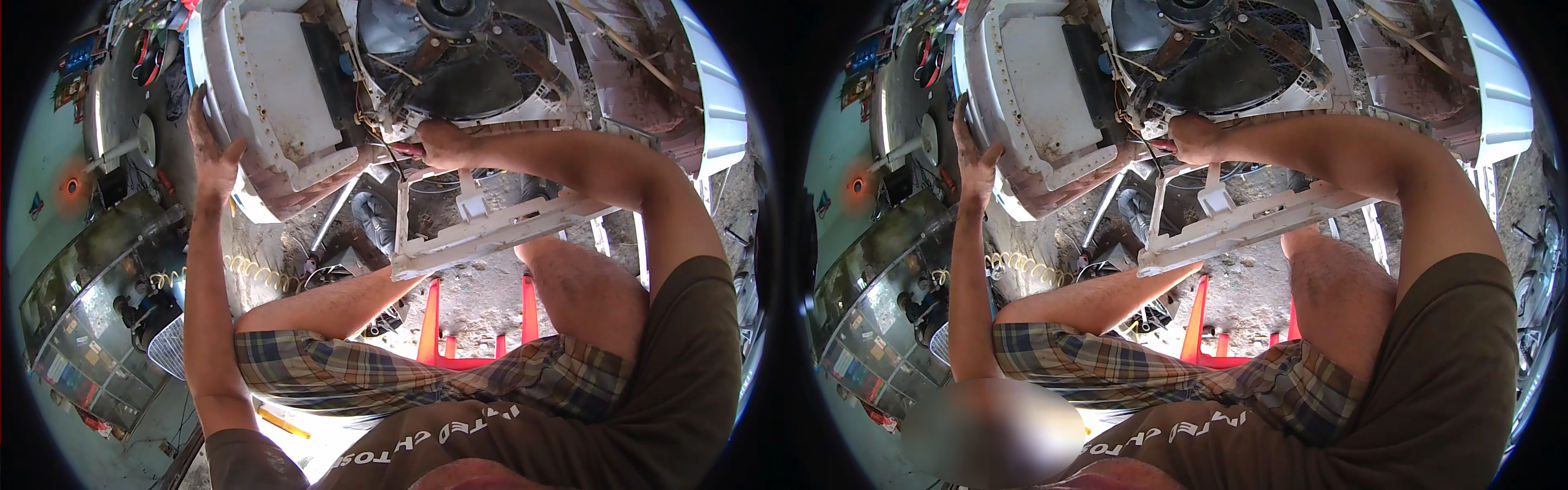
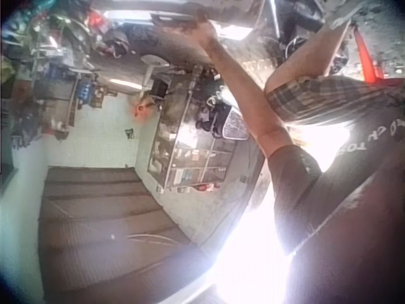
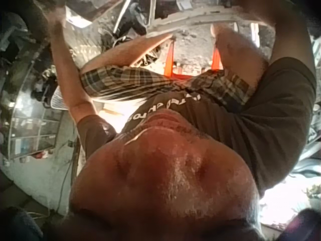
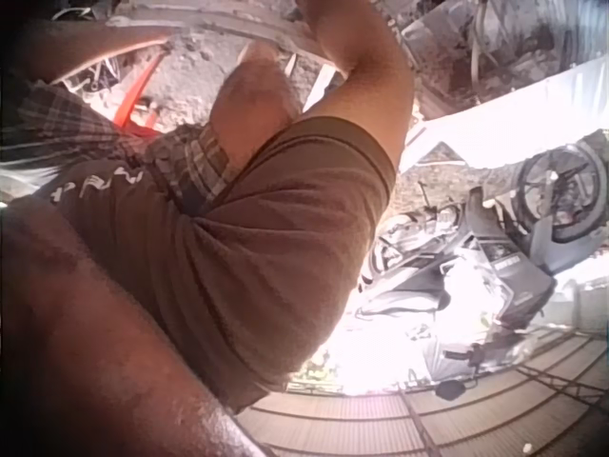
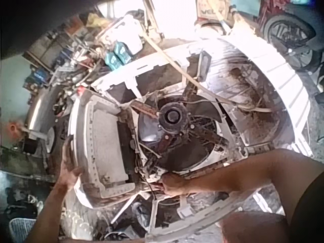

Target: Repairing and reassembling a portable evaporative air cooler using hand tools.

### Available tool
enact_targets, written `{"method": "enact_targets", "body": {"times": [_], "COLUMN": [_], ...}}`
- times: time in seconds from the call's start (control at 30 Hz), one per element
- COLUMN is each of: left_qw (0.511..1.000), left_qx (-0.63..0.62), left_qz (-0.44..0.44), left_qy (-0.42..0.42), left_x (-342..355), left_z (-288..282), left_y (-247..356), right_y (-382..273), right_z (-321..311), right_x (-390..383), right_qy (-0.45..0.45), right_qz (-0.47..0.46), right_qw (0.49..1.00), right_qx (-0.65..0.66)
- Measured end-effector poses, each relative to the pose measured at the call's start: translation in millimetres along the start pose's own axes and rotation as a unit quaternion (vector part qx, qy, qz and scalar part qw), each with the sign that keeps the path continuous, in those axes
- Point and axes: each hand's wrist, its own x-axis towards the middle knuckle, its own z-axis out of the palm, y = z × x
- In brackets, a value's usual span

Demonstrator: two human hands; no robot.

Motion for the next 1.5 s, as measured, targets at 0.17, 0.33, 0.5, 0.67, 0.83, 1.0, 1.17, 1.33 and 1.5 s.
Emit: {"method": "enact_targets", "body": {"times": [0.17, 0.33, 0.5, 0.67, 0.83, 1.0, 1.17, 1.33, 1.5], "left_qw": [1.0, 1.0, 1.0, 1.0, 1.0, 1.0, 1.0, 1.0, 1.0], "left_qx": [0.005, -0.002, 0.015, 0.007, -0.001, 0.004, 0.011, 0.009, -0.004], "left_qz": [0.002, 0.0, 0.012, 0.011, 0.013, 0.014, 0.016, 0.005, 0.008], "left_qy": [0.009, 0.01, 0.007, 0.006, 0.007, 0.004, 0.006, 0.005, 0.009], "left_x": [5, 5, 3, 2, 4, 4, 3, 4, 2], "left_z": [-10, -6, -7, -6, -6, -6, -8, -4, -5], "left_y": [2, 2, 1, -1, -1, -2, -4, -1, 1], "right_y": [-4, -2, -4, -4, -3, -2, 1, 7, -5], "right_z": [-8, -8, -8, -8, -10, -8, -2, 10, -2], "right_x": [1, 0, -2, -4, -3, -2, -1, 1, 0], "right_qy": [0.017, 0.017, 0.002, 0.005, -0.003, 0.009, 0.011, 0.046, 0.024], "right_qz": [-0.01, -0.01, -0.01, -0.012, -0.012, -0.013, -0.039, -0.017, 0.011], "right_qw": [1.0, 1.0, 1.0, 1.0, 1.0, 1.0, 0.999, 0.997, 0.999], "right_qx": [-0.003, 0.005, 0.003, 0.001, 0.014, 0.001, 0.009, 0.057, 0.027]}}
